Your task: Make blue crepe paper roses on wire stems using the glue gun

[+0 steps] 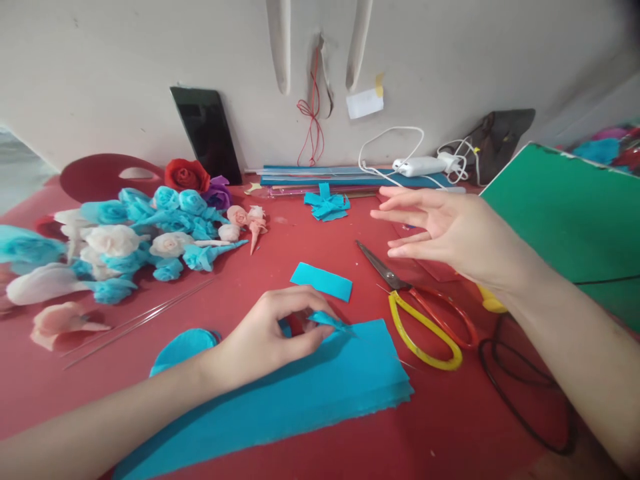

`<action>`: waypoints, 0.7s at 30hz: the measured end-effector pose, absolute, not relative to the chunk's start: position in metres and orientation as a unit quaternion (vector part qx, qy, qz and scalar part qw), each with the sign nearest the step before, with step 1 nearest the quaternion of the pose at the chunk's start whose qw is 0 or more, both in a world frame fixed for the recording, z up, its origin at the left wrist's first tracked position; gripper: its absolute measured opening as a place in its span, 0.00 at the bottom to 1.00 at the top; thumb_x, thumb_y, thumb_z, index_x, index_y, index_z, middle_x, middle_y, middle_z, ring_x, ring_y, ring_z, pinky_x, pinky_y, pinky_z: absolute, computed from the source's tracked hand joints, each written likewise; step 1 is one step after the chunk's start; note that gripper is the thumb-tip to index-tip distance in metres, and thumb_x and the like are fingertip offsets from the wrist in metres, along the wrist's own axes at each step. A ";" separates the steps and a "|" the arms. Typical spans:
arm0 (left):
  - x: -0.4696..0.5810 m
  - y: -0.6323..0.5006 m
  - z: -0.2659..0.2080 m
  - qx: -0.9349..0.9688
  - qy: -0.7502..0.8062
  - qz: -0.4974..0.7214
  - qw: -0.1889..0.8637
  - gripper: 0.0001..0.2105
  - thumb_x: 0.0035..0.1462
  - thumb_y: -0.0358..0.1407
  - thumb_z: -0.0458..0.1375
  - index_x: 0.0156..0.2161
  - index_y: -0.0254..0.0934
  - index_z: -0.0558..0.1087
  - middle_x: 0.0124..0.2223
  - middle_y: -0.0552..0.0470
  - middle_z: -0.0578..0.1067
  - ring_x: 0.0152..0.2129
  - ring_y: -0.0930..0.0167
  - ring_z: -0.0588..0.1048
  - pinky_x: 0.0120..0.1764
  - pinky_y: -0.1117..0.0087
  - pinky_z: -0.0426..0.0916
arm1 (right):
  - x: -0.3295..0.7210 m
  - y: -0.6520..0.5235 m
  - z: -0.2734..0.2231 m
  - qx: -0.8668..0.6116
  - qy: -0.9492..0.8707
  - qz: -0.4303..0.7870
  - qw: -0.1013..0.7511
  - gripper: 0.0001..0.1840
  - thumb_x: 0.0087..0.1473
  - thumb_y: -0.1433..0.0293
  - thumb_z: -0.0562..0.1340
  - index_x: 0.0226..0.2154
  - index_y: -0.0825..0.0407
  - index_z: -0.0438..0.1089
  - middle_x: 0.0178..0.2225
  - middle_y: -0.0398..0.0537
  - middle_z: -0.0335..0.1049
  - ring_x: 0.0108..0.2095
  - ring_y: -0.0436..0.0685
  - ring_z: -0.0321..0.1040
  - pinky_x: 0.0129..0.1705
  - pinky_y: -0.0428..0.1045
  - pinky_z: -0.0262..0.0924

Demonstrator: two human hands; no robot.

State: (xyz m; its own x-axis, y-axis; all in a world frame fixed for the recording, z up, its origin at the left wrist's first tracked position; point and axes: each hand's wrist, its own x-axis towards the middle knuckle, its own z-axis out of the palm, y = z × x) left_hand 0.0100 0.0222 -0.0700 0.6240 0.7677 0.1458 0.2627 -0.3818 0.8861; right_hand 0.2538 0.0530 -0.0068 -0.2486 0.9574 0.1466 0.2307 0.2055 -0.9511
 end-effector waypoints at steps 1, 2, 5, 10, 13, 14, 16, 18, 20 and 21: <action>0.010 0.022 -0.070 0.780 0.332 0.280 0.450 0.05 0.55 0.31 0.57 0.36 0.36 0.74 0.41 0.49 0.78 0.38 0.69 0.75 0.40 0.71 0.70 | 0.254 0.053 -0.007 -0.455 -0.656 0.427 0.425 0.20 0.38 0.79 0.68 0.36 0.44 0.72 0.57 0.37 0.57 0.54 0.59 0.62 0.38 0.43 0.72; 0.010 0.022 -0.070 0.778 0.335 0.279 0.452 0.05 0.55 0.32 0.57 0.36 0.35 0.74 0.41 0.48 0.77 0.39 0.68 0.74 0.41 0.70 0.70 | 0.254 0.053 -0.007 -0.457 -0.653 0.415 0.438 0.19 0.38 0.78 0.68 0.35 0.45 0.71 0.56 0.37 0.58 0.53 0.58 0.63 0.40 0.43 0.71; 0.011 0.021 -0.070 0.777 0.337 0.281 0.452 0.05 0.55 0.31 0.56 0.36 0.35 0.74 0.40 0.48 0.77 0.36 0.69 0.75 0.39 0.70 0.70 | 0.251 0.064 -0.007 -0.462 -0.639 0.393 0.473 0.16 0.40 0.78 0.68 0.33 0.48 0.69 0.55 0.40 0.60 0.50 0.56 0.66 0.43 0.44 0.69; 0.012 0.021 -0.070 0.779 0.337 0.292 0.441 0.05 0.54 0.31 0.57 0.34 0.34 0.75 0.37 0.48 0.77 0.34 0.69 0.75 0.35 0.72 0.69 | 0.226 0.116 -0.003 -0.474 -0.651 0.382 0.453 0.14 0.41 0.82 0.67 0.32 0.57 0.66 0.50 0.48 0.63 0.43 0.54 0.69 0.41 0.48 0.68; 0.013 0.020 -0.071 0.780 0.338 0.297 0.435 0.05 0.53 0.30 0.57 0.34 0.34 0.75 0.37 0.48 0.77 0.33 0.70 0.75 0.35 0.73 0.69 | 0.208 0.153 -0.002 -0.502 -0.666 0.373 0.406 0.10 0.55 0.73 0.61 0.41 0.58 0.66 0.43 0.49 0.67 0.39 0.53 0.68 0.38 0.50 0.68; 0.013 0.020 -0.071 0.780 0.338 0.298 0.435 0.05 0.53 0.30 0.56 0.34 0.34 0.75 0.37 0.48 0.77 0.33 0.70 0.75 0.34 0.73 0.69 | 0.204 0.163 -0.003 -0.511 -0.671 0.368 0.393 0.11 0.57 0.70 0.59 0.43 0.57 0.66 0.42 0.50 0.67 0.39 0.52 0.67 0.38 0.51 0.67; 0.013 0.020 -0.071 0.779 0.337 0.297 0.438 0.05 0.53 0.30 0.56 0.34 0.34 0.75 0.36 0.48 0.77 0.33 0.70 0.75 0.33 0.74 0.69 | 0.197 0.178 -0.004 -0.519 -0.682 0.363 0.366 0.12 0.58 0.67 0.58 0.44 0.56 0.66 0.43 0.50 0.66 0.40 0.53 0.67 0.40 0.52 0.66; 0.013 0.020 -0.071 0.777 0.336 0.296 0.444 0.05 0.52 0.30 0.56 0.34 0.34 0.74 0.36 0.48 0.77 0.32 0.70 0.75 0.31 0.75 0.69 | 0.193 0.186 -0.005 -0.515 -0.696 0.365 0.342 0.13 0.59 0.66 0.58 0.45 0.56 0.66 0.44 0.50 0.66 0.41 0.54 0.67 0.42 0.53 0.65; 0.012 0.019 -0.070 0.774 0.335 0.294 0.449 0.05 0.52 0.31 0.56 0.34 0.33 0.75 0.35 0.48 0.78 0.31 0.70 0.75 0.30 0.75 0.68 | 0.192 0.188 -0.005 -0.503 -0.709 0.370 0.327 0.14 0.58 0.66 0.58 0.45 0.57 0.65 0.45 0.51 0.66 0.43 0.55 0.66 0.43 0.55 0.65; 0.012 0.019 -0.070 0.773 0.335 0.294 0.452 0.06 0.52 0.31 0.56 0.34 0.33 0.75 0.35 0.48 0.78 0.31 0.71 0.75 0.30 0.75 0.68 | 0.192 0.187 -0.004 -0.498 -0.714 0.371 0.324 0.15 0.58 0.66 0.58 0.46 0.57 0.65 0.46 0.51 0.65 0.43 0.55 0.66 0.44 0.55 0.64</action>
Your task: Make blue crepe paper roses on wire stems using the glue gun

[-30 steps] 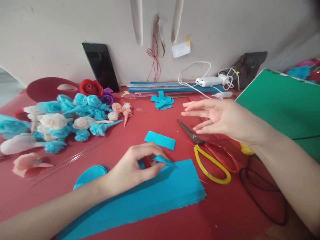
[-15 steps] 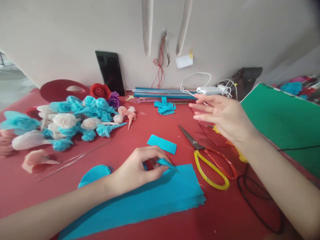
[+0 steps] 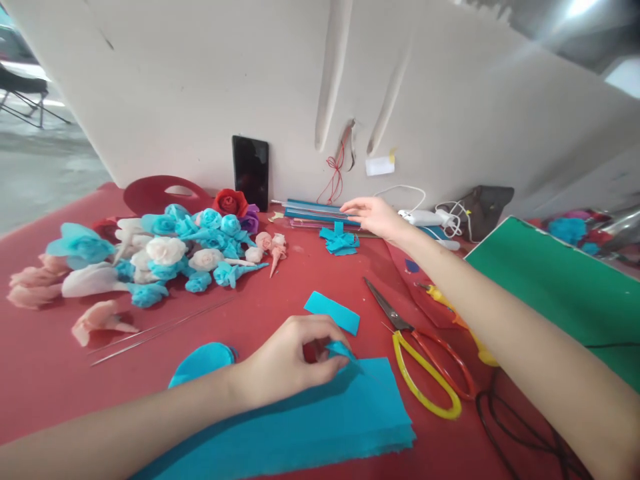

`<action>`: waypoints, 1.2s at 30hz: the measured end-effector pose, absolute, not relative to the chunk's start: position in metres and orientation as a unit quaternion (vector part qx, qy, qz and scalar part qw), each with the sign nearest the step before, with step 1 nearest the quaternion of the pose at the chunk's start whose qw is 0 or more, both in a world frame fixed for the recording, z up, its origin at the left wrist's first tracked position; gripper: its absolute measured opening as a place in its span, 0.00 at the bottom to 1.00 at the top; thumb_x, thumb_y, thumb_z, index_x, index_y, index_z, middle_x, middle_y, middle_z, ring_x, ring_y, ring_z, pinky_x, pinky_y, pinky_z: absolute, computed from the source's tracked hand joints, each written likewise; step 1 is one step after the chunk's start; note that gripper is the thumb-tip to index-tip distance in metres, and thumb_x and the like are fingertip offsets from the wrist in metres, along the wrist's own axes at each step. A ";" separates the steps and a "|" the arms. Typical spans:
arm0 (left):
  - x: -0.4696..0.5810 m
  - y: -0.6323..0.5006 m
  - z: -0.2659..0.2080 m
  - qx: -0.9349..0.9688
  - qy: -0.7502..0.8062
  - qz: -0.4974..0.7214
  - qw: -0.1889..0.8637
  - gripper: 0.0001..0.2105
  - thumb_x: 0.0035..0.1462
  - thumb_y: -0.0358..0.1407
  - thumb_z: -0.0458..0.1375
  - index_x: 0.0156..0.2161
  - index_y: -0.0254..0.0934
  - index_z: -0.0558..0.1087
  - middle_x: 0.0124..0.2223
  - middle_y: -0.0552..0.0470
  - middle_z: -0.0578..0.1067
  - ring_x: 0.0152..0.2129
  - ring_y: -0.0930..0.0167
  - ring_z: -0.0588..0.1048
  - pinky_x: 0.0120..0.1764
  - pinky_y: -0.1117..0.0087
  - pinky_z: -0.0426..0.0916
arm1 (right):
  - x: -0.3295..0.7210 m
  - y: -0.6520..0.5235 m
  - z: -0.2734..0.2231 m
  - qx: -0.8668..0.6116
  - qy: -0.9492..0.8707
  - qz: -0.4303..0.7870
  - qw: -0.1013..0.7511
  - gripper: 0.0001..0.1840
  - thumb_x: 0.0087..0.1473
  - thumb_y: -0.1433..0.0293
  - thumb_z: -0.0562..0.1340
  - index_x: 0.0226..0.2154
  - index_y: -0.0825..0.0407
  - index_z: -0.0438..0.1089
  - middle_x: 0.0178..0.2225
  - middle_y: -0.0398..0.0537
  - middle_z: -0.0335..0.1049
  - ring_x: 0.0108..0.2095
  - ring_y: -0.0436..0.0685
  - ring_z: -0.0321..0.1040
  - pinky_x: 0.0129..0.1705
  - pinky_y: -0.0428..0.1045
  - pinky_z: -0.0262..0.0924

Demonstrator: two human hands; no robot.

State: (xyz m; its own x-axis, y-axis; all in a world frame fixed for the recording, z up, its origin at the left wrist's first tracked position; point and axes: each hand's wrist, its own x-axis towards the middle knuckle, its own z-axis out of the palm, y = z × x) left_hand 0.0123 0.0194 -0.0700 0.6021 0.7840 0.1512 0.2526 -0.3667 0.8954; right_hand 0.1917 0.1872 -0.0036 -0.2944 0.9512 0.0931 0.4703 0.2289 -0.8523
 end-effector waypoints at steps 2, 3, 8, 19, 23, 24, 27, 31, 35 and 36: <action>0.012 0.020 -0.069 0.770 0.335 0.294 0.457 0.06 0.51 0.31 0.57 0.34 0.33 0.75 0.35 0.48 0.78 0.30 0.71 0.75 0.29 0.75 0.68 | 0.193 0.184 0.000 -0.490 -0.719 0.375 0.320 0.15 0.58 0.66 0.58 0.47 0.56 0.65 0.47 0.52 0.64 0.45 0.56 0.65 0.45 0.56 0.64; 0.013 0.020 -0.068 0.768 0.335 0.295 0.459 0.06 0.51 0.31 0.57 0.34 0.32 0.75 0.35 0.47 0.78 0.30 0.71 0.75 0.29 0.75 0.68 | 0.194 0.181 0.002 -0.489 -0.720 0.377 0.317 0.15 0.58 0.66 0.58 0.47 0.56 0.65 0.47 0.52 0.64 0.45 0.56 0.65 0.45 0.56 0.64; 0.013 0.020 -0.067 0.763 0.341 0.294 0.463 0.06 0.51 0.31 0.56 0.34 0.33 0.75 0.35 0.48 0.78 0.30 0.71 0.75 0.28 0.76 0.67 | 0.202 0.169 0.011 -0.479 -0.724 0.404 0.287 0.17 0.59 0.67 0.58 0.49 0.55 0.63 0.47 0.52 0.64 0.43 0.55 0.66 0.42 0.54 0.66; 0.013 0.018 -0.068 0.759 0.349 0.291 0.466 0.07 0.51 0.31 0.57 0.34 0.32 0.75 0.36 0.47 0.78 0.30 0.70 0.75 0.28 0.75 0.66 | 0.204 0.170 0.008 -0.509 -0.738 0.350 0.270 0.15 0.58 0.67 0.59 0.46 0.57 0.65 0.46 0.51 0.65 0.42 0.55 0.66 0.42 0.54 0.66; 0.013 0.018 -0.068 0.761 0.346 0.292 0.465 0.07 0.51 0.32 0.57 0.34 0.31 0.75 0.36 0.46 0.78 0.29 0.70 0.75 0.28 0.75 0.66 | 0.206 0.172 0.007 -0.527 -0.734 0.343 0.258 0.13 0.58 0.67 0.58 0.45 0.55 0.66 0.47 0.51 0.65 0.44 0.55 0.65 0.44 0.54 0.65; 0.013 0.018 -0.068 0.761 0.346 0.293 0.465 0.07 0.51 0.32 0.57 0.34 0.31 0.75 0.36 0.46 0.78 0.30 0.70 0.75 0.28 0.75 0.66 | 0.207 0.172 0.006 -0.531 -0.730 0.346 0.256 0.13 0.58 0.67 0.58 0.44 0.55 0.66 0.47 0.51 0.65 0.43 0.54 0.66 0.44 0.54 0.65; 0.013 0.019 -0.068 0.760 0.346 0.291 0.467 0.06 0.51 0.32 0.57 0.34 0.32 0.75 0.36 0.47 0.78 0.29 0.71 0.74 0.28 0.75 0.66 | 0.206 0.173 0.006 -0.544 -0.713 0.360 0.256 0.13 0.58 0.67 0.58 0.44 0.56 0.66 0.44 0.50 0.66 0.41 0.54 0.66 0.42 0.53 0.65; 0.012 0.018 -0.069 0.760 0.346 0.287 0.470 0.07 0.51 0.32 0.57 0.34 0.31 0.74 0.36 0.46 0.77 0.30 0.71 0.74 0.28 0.75 0.66 | 0.205 0.174 0.008 -0.546 -0.677 0.410 0.275 0.13 0.59 0.66 0.58 0.44 0.57 0.66 0.43 0.50 0.66 0.40 0.53 0.67 0.41 0.53 0.65; 0.012 0.019 -0.069 0.759 0.347 0.284 0.472 0.06 0.51 0.31 0.57 0.34 0.32 0.74 0.36 0.47 0.77 0.29 0.72 0.74 0.28 0.76 0.66 | 0.207 0.179 0.015 -0.524 -0.630 0.488 0.303 0.16 0.59 0.64 0.57 0.46 0.57 0.65 0.44 0.51 0.66 0.40 0.54 0.67 0.41 0.53 0.66; 0.012 0.019 -0.069 0.759 0.347 0.283 0.473 0.06 0.51 0.31 0.57 0.34 0.32 0.74 0.36 0.48 0.77 0.29 0.72 0.74 0.28 0.76 0.66 | 0.208 0.181 0.018 -0.523 -0.619 0.497 0.310 0.16 0.59 0.64 0.57 0.47 0.57 0.64 0.44 0.51 0.66 0.40 0.54 0.67 0.41 0.53 0.66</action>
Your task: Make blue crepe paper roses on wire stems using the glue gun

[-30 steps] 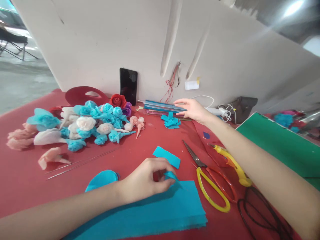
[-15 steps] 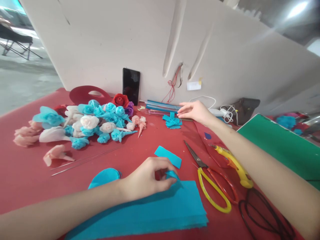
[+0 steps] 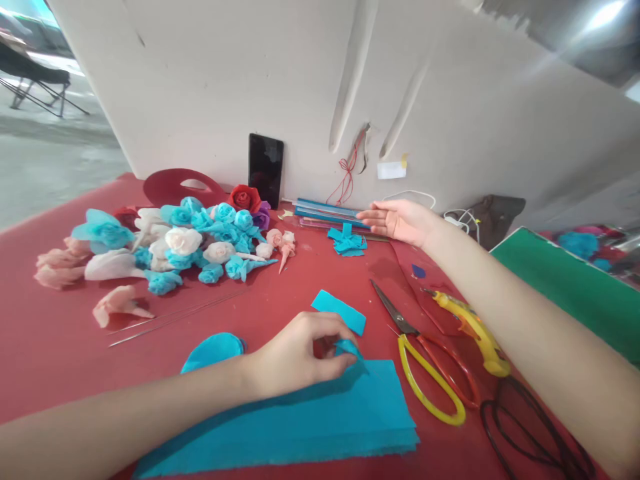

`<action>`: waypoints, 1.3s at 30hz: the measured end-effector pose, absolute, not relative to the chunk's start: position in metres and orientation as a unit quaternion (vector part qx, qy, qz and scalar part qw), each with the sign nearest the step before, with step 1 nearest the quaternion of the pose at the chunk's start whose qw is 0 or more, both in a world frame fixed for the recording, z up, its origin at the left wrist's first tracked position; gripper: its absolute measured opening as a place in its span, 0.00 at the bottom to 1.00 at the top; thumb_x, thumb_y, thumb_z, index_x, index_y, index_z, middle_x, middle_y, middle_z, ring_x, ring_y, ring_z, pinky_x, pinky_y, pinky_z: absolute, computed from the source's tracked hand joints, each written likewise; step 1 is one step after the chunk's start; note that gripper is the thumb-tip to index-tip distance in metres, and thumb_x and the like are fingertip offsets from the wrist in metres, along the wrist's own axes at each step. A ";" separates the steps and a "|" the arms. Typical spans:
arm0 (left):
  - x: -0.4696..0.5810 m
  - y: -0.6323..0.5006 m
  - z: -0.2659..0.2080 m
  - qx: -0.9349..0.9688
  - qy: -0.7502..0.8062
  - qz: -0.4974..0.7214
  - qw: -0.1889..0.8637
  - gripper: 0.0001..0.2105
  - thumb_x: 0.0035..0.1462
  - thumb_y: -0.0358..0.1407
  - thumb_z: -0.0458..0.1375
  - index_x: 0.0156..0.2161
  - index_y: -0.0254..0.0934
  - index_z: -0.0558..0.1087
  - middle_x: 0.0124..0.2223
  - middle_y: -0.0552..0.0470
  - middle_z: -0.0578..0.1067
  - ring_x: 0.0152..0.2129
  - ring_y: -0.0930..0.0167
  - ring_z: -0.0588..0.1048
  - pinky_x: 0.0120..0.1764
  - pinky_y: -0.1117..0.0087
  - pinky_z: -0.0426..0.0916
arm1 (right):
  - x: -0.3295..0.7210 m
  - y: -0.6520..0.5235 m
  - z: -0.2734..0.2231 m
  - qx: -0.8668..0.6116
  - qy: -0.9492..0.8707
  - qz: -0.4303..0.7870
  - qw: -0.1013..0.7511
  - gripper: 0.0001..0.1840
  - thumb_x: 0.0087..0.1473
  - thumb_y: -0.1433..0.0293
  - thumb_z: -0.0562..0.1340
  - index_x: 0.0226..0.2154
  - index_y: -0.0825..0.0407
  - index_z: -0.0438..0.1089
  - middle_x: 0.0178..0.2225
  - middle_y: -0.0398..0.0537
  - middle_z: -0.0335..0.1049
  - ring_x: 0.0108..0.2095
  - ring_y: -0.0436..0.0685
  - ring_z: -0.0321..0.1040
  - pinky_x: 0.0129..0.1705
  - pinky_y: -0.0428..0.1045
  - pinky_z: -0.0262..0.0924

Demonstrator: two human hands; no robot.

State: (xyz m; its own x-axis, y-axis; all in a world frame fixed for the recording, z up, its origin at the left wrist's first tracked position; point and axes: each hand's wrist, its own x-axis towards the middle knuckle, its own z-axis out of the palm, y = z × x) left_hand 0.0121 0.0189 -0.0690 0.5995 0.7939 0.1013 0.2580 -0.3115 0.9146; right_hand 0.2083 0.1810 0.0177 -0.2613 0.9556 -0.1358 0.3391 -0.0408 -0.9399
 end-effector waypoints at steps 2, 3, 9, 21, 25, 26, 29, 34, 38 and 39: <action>0.012 0.019 -0.069 0.759 0.345 0.281 0.475 0.07 0.51 0.32 0.57 0.35 0.32 0.74 0.37 0.48 0.77 0.29 0.72 0.74 0.28 0.76 0.65 | 0.210 0.185 0.023 -0.528 -0.605 0.499 0.326 0.16 0.59 0.64 0.57 0.47 0.56 0.64 0.44 0.51 0.65 0.40 0.54 0.67 0.40 0.53 0.66; 0.013 0.019 -0.069 0.759 0.345 0.280 0.476 0.07 0.52 0.32 0.57 0.35 0.32 0.74 0.37 0.48 0.77 0.29 0.73 0.74 0.28 0.76 0.65 | 0.210 0.188 0.027 -0.533 -0.601 0.494 0.333 0.16 0.59 0.64 0.57 0.47 0.56 0.64 0.44 0.51 0.65 0.40 0.53 0.67 0.40 0.53 0.66; 0.012 0.019 -0.069 0.760 0.346 0.279 0.475 0.07 0.52 0.33 0.57 0.34 0.31 0.74 0.36 0.48 0.77 0.28 0.73 0.72 0.28 0.76 0.64 | 0.207 0.199 0.038 -0.568 -0.618 0.409 0.356 0.15 0.59 0.65 0.57 0.46 0.56 0.65 0.44 0.51 0.66 0.40 0.53 0.67 0.40 0.52 0.66; 0.013 0.019 -0.068 0.755 0.340 0.283 0.484 0.06 0.51 0.31 0.57 0.34 0.30 0.74 0.37 0.47 0.77 0.29 0.73 0.73 0.27 0.77 0.64 | 0.198 0.188 -0.004 -0.610 -0.768 0.164 0.106 0.15 0.59 0.64 0.57 0.45 0.56 0.66 0.44 0.50 0.66 0.41 0.54 0.67 0.42 0.54 0.65; 0.012 0.019 -0.068 0.754 0.340 0.283 0.485 0.06 0.51 0.31 0.57 0.34 0.31 0.74 0.36 0.48 0.77 0.29 0.73 0.73 0.28 0.77 0.65 | 0.196 0.190 -0.011 -0.599 -0.784 0.153 0.057 0.15 0.59 0.63 0.57 0.44 0.56 0.66 0.43 0.50 0.66 0.40 0.54 0.67 0.42 0.53 0.65; 0.012 0.019 -0.068 0.754 0.341 0.283 0.484 0.06 0.51 0.31 0.57 0.34 0.32 0.74 0.36 0.48 0.77 0.29 0.73 0.73 0.28 0.76 0.65 | 0.196 0.191 -0.013 -0.595 -0.787 0.160 0.048 0.15 0.59 0.63 0.57 0.44 0.56 0.66 0.42 0.50 0.67 0.40 0.54 0.67 0.41 0.53 0.65; 0.013 0.019 -0.067 0.754 0.344 0.284 0.482 0.06 0.51 0.31 0.57 0.34 0.32 0.74 0.37 0.48 0.77 0.31 0.72 0.74 0.29 0.76 0.65 | 0.197 0.194 -0.018 -0.571 -0.797 0.195 0.032 0.15 0.59 0.64 0.57 0.45 0.56 0.65 0.43 0.50 0.66 0.39 0.53 0.67 0.40 0.52 0.66; 0.012 0.019 -0.067 0.754 0.346 0.284 0.481 0.06 0.51 0.31 0.57 0.34 0.31 0.74 0.37 0.48 0.77 0.32 0.71 0.74 0.29 0.76 0.65 | 0.200 0.192 -0.019 -0.555 -0.798 0.222 0.073 0.15 0.59 0.64 0.57 0.46 0.55 0.65 0.46 0.51 0.65 0.43 0.55 0.66 0.44 0.55 0.64; 0.012 0.019 -0.068 0.754 0.343 0.285 0.483 0.06 0.51 0.31 0.57 0.34 0.31 0.74 0.36 0.48 0.77 0.29 0.73 0.73 0.29 0.76 0.65 | 0.203 0.188 -0.016 -0.551 -0.779 0.257 0.152 0.16 0.59 0.64 0.57 0.47 0.55 0.65 0.47 0.52 0.64 0.44 0.56 0.65 0.45 0.56 0.63; 0.012 0.019 -0.068 0.754 0.342 0.285 0.482 0.06 0.51 0.31 0.57 0.34 0.32 0.74 0.36 0.48 0.77 0.30 0.72 0.73 0.29 0.76 0.65 | 0.203 0.187 -0.016 -0.541 -0.775 0.277 0.176 0.17 0.59 0.65 0.57 0.48 0.55 0.64 0.48 0.52 0.63 0.45 0.56 0.65 0.46 0.57 0.63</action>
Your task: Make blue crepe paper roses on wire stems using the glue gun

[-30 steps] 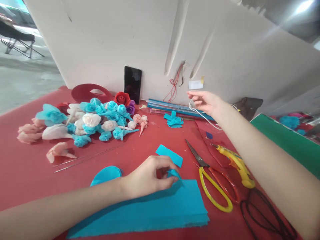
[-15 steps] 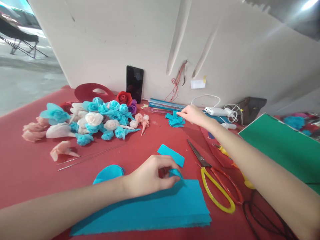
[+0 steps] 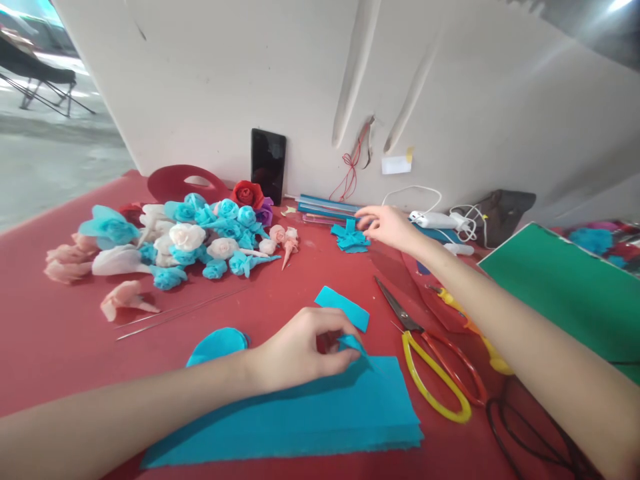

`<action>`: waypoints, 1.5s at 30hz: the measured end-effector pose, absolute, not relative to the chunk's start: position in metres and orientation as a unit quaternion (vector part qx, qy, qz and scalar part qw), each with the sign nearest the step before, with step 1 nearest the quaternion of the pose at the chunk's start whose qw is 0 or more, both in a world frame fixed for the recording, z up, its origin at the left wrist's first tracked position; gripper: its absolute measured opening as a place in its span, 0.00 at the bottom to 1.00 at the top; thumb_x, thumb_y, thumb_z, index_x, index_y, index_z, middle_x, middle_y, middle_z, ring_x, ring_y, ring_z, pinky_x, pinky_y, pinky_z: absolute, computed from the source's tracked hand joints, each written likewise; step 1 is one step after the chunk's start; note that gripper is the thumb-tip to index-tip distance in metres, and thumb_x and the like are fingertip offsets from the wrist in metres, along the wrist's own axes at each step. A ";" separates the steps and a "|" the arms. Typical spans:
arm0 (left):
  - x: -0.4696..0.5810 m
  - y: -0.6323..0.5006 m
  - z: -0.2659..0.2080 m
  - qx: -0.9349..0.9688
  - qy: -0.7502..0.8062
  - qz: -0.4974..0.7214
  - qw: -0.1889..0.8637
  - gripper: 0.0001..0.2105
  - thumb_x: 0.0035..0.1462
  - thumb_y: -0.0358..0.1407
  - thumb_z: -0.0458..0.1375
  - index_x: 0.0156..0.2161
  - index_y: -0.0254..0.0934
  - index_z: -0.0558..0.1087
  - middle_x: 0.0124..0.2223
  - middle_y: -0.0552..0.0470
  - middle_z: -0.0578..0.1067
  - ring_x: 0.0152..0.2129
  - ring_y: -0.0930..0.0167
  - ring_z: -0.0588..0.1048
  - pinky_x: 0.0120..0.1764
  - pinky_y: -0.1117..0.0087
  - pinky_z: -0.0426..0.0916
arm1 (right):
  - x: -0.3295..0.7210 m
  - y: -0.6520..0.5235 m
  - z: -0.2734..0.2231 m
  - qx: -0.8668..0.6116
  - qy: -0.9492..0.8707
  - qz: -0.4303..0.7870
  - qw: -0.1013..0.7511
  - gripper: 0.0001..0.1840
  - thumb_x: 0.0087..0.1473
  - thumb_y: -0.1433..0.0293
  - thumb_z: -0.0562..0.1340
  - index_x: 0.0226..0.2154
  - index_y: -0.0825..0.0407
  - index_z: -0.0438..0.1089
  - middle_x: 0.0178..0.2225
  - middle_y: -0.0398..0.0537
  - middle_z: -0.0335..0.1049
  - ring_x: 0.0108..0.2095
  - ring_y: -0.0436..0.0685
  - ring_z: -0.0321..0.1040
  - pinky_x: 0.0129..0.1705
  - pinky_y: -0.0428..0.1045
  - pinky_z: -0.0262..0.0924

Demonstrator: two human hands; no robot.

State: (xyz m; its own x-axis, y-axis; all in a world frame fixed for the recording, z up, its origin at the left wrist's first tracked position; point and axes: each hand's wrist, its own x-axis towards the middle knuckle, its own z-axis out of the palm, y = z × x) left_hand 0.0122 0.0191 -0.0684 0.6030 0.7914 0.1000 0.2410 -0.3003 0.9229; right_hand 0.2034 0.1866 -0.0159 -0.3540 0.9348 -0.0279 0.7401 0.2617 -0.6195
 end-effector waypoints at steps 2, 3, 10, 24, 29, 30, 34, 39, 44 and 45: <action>0.012 0.019 -0.069 0.755 0.342 0.287 0.480 0.06 0.52 0.32 0.57 0.34 0.32 0.74 0.37 0.48 0.77 0.31 0.72 0.74 0.30 0.76 0.66 | 0.205 0.180 -0.015 -0.515 -0.759 0.332 0.219 0.18 0.59 0.65 0.58 0.50 0.54 0.62 0.51 0.53 0.61 0.48 0.58 0.63 0.48 0.58 0.62; 0.012 0.019 -0.069 0.755 0.343 0.288 0.480 0.06 0.52 0.32 0.57 0.34 0.32 0.74 0.37 0.48 0.77 0.31 0.71 0.74 0.30 0.75 0.66 | 0.205 0.175 -0.015 -0.501 -0.748 0.365 0.239 0.18 0.58 0.65 0.58 0.51 0.54 0.62 0.52 0.53 0.61 0.49 0.58 0.63 0.49 0.59 0.61; 0.012 0.019 -0.068 0.753 0.342 0.289 0.482 0.06 0.52 0.32 0.57 0.34 0.32 0.74 0.37 0.47 0.77 0.32 0.70 0.74 0.30 0.75 0.66 | 0.206 0.117 -0.010 -0.415 -0.625 0.564 0.346 0.25 0.62 0.54 0.48 0.51 0.56 0.61 0.51 0.56 0.64 0.49 0.58 0.65 0.51 0.59 0.60; 0.010 0.024 -0.060 0.729 0.365 0.330 0.476 0.08 0.55 0.35 0.56 0.35 0.32 0.74 0.33 0.50 0.76 0.27 0.73 0.73 0.32 0.73 0.68 | 0.204 0.072 -0.007 -0.428 -0.705 0.475 0.307 0.14 0.57 0.61 0.56 0.34 0.54 0.71 0.37 0.49 0.72 0.39 0.53 0.68 0.44 0.49 0.62; 0.002 0.034 -0.047 0.718 0.374 0.386 0.443 0.05 0.53 0.33 0.57 0.33 0.33 0.72 0.34 0.51 0.75 0.33 0.70 0.73 0.37 0.71 0.68 | 0.202 0.051 0.001 -0.427 -0.787 0.375 0.239 0.10 0.52 0.61 0.62 0.33 0.49 0.73 0.37 0.44 0.72 0.39 0.53 0.67 0.42 0.47 0.61; 0.001 0.035 -0.044 0.717 0.373 0.397 0.435 0.04 0.53 0.33 0.57 0.32 0.33 0.72 0.34 0.52 0.75 0.33 0.71 0.73 0.37 0.72 0.67 | 0.202 0.048 0.003 -0.424 -0.798 0.358 0.236 0.10 0.51 0.60 0.63 0.34 0.48 0.73 0.37 0.43 0.71 0.39 0.53 0.67 0.41 0.47 0.62; -0.002 0.035 -0.033 0.723 0.353 0.426 0.414 0.02 0.53 0.32 0.58 0.32 0.35 0.72 0.33 0.54 0.74 0.30 0.74 0.71 0.34 0.75 0.67 | 0.197 0.034 0.005 -0.410 -0.826 0.296 0.249 0.09 0.48 0.62 0.66 0.34 0.46 0.71 0.38 0.40 0.71 0.40 0.52 0.67 0.41 0.45 0.62; -0.002 0.029 -0.021 0.736 0.327 0.450 0.385 0.01 0.53 0.30 0.58 0.31 0.36 0.73 0.32 0.56 0.74 0.29 0.76 0.71 0.34 0.77 0.66 | 0.190 0.018 0.007 -0.396 -0.844 0.221 0.288 0.03 0.50 0.67 0.65 0.29 0.46 0.69 0.34 0.39 0.71 0.34 0.50 0.67 0.36 0.45 0.62; 0.001 0.021 -0.019 0.730 0.345 0.455 0.376 0.02 0.53 0.29 0.58 0.31 0.36 0.73 0.30 0.57 0.74 0.28 0.76 0.71 0.32 0.78 0.67 | 0.188 0.018 0.008 -0.388 -0.854 0.182 0.296 0.06 0.53 0.71 0.61 0.26 0.47 0.69 0.30 0.38 0.71 0.31 0.49 0.67 0.32 0.45 0.61; 0.002 0.020 -0.020 0.730 0.349 0.449 0.379 0.01 0.53 0.30 0.58 0.31 0.36 0.73 0.31 0.56 0.74 0.28 0.76 0.72 0.32 0.78 0.67 | 0.188 0.018 0.008 -0.389 -0.853 0.185 0.293 0.06 0.53 0.72 0.61 0.26 0.47 0.70 0.30 0.37 0.71 0.31 0.48 0.68 0.32 0.44 0.61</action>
State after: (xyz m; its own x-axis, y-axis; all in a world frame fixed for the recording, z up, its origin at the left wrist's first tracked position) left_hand 0.0018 0.0205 -0.0197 0.3522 0.8504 0.3908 0.1689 -0.4685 0.8672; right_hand 0.1881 0.0184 0.0079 -0.5249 0.7726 0.3571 0.5560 0.6290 -0.5434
